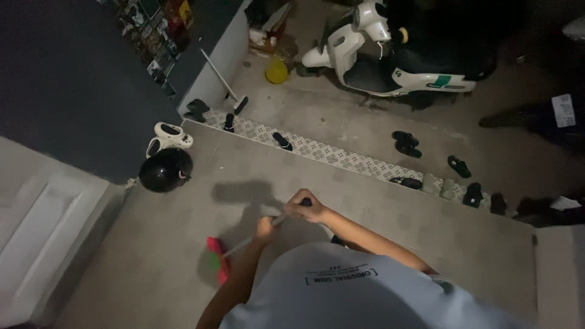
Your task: The person is sweeping the tiled floor using a long-handled broom.
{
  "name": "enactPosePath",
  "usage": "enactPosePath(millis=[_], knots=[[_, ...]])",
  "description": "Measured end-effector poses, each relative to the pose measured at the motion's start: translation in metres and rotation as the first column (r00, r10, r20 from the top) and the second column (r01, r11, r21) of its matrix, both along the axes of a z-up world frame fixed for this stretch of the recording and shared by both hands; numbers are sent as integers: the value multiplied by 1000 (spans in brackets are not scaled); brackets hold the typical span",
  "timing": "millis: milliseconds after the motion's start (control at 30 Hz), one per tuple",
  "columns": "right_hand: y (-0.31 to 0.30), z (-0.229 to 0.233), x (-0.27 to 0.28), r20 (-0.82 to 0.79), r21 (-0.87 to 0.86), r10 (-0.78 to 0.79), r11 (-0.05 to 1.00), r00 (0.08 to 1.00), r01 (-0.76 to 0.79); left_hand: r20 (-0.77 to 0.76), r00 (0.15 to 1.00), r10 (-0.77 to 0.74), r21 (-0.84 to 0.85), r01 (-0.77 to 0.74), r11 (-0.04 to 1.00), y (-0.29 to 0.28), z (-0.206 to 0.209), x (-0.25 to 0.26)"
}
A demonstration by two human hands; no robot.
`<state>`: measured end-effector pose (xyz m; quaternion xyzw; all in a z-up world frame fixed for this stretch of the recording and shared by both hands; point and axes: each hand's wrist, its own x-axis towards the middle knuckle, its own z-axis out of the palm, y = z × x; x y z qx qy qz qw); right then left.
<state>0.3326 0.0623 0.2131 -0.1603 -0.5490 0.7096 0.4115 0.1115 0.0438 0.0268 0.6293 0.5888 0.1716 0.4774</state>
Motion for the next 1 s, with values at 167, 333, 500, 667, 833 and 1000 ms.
enactPosePath(millis=[167, 333, 500, 667, 833, 1000], knots=[[10, 23, 30, 164, 316, -201, 938, 966, 142, -41, 995, -92, 231, 99, 968, 25, -46, 37], [27, 35, 88, 81, 345, -229, 920, 970, 188, -167, 966, -200, 711, 258, 654, 67, -65, 108], [28, 111, 135, 341, 379, -293, 912, 893, 155, 9, 977, -212, 639, 158, 753, 112, -37, 189], [33, 114, 166, 279, 608, -325, 788, 904, 95, 63, 981, -183, 526, 123, 841, 114, 80, 235], [42, 141, 202, 272, 610, -395, 776, 878, 160, 119, 982, -147, 367, 94, 926, 121, 119, 279], [52, 131, 251, -4, 457, -263, 858, 965, 235, 158, 983, -88, 186, 58, 981, 122, 76, 297]])
